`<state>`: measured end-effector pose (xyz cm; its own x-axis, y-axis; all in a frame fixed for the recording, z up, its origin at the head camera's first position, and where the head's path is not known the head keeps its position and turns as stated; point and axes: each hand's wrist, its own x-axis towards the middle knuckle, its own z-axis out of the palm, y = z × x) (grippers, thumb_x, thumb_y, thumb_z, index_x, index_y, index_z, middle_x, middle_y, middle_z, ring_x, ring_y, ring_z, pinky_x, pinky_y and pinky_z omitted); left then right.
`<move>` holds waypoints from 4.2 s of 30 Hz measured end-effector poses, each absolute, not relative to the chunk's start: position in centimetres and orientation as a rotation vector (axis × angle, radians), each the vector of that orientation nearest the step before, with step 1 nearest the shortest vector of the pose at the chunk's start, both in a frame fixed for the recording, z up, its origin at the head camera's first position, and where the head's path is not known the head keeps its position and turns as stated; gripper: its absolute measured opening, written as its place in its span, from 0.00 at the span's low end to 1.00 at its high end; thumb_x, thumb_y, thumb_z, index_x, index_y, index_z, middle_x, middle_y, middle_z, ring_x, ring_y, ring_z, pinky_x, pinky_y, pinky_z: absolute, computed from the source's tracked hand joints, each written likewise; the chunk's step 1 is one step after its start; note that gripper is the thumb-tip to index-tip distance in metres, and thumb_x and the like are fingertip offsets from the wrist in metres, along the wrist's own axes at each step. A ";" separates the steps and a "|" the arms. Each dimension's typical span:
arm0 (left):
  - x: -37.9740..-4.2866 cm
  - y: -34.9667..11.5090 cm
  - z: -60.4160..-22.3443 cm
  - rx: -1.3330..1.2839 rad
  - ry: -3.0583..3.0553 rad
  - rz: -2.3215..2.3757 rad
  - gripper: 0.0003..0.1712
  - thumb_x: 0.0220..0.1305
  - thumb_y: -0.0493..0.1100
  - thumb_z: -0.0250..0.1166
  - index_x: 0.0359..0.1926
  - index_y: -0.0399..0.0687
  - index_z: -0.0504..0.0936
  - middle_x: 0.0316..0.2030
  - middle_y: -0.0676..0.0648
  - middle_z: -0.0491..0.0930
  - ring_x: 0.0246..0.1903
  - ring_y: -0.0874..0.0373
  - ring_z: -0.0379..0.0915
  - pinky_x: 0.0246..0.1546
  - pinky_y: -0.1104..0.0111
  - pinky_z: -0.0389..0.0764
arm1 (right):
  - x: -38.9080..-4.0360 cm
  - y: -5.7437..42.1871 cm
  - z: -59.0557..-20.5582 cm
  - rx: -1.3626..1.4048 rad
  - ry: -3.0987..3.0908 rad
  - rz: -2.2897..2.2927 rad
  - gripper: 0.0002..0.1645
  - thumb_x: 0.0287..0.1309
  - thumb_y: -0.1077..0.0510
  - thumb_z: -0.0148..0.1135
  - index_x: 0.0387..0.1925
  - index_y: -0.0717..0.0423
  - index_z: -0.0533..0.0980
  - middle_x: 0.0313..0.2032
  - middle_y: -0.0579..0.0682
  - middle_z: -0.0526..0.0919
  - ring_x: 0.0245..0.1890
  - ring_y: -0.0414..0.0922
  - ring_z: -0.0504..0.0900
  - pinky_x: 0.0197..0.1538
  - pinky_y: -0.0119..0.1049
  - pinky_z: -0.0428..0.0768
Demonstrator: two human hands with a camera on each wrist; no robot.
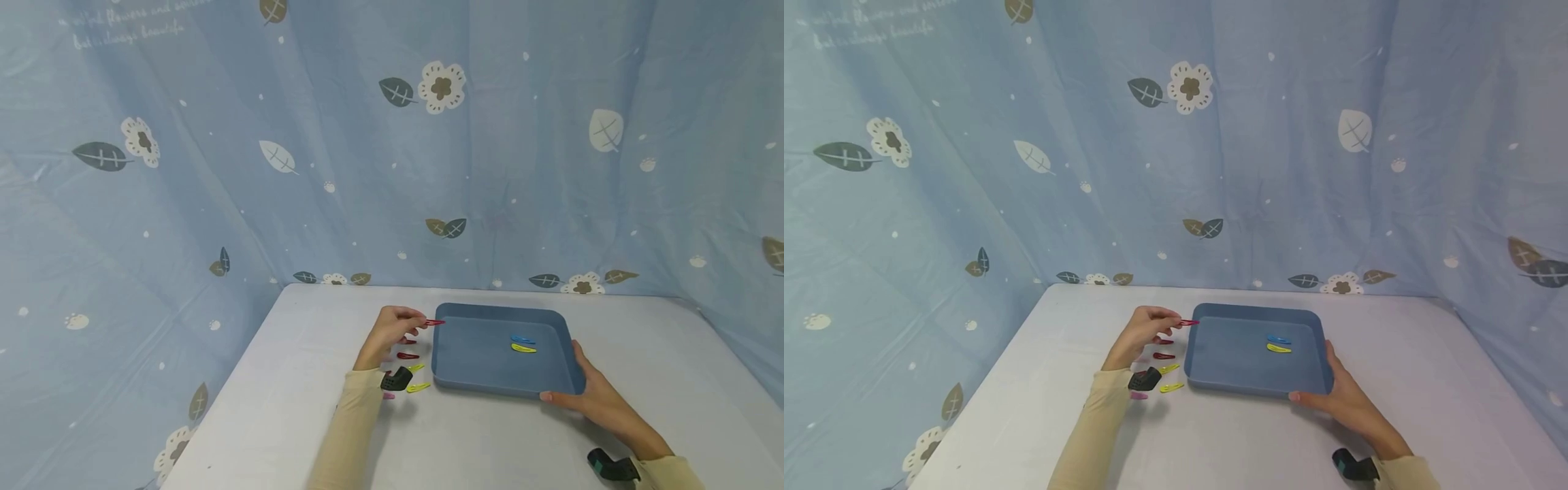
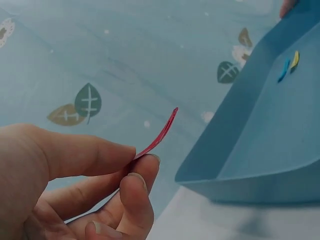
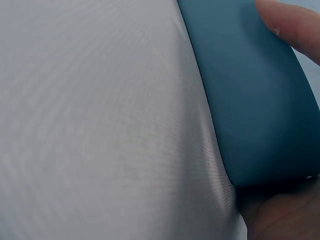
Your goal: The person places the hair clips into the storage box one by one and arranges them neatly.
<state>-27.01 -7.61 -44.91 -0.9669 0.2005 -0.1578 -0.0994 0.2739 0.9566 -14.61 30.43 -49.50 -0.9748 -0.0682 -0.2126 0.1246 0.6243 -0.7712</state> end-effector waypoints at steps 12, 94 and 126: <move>-26.1 -6.9 -44.5 0.185 2.222 1.780 0.12 0.66 0.47 0.71 0.44 0.46 0.90 0.40 0.45 0.89 0.40 0.44 0.83 0.33 0.65 0.79 | -14.6 30.2 -49.5 0.039 2.645 -1.283 0.81 0.55 0.43 0.75 0.79 0.62 0.20 0.78 0.77 0.31 0.76 0.82 0.39 0.68 0.81 0.50; -24.3 5.3 -47.1 0.280 1.980 1.773 0.06 0.65 0.40 0.72 0.41 0.45 0.93 0.36 0.48 0.92 0.28 0.62 0.79 0.23 0.71 0.70 | -14.4 30.3 -49.6 0.030 2.611 -1.338 0.81 0.56 0.44 0.75 0.79 0.61 0.20 0.79 0.76 0.29 0.77 0.80 0.37 0.70 0.79 0.49; -23.9 7.5 -48.2 0.213 2.122 1.685 0.04 0.63 0.37 0.73 0.37 0.43 0.93 0.29 0.48 0.90 0.24 0.64 0.78 0.21 0.72 0.72 | -14.4 30.2 -49.4 0.042 2.614 -1.339 0.81 0.56 0.44 0.75 0.79 0.62 0.20 0.79 0.76 0.31 0.77 0.80 0.38 0.70 0.79 0.49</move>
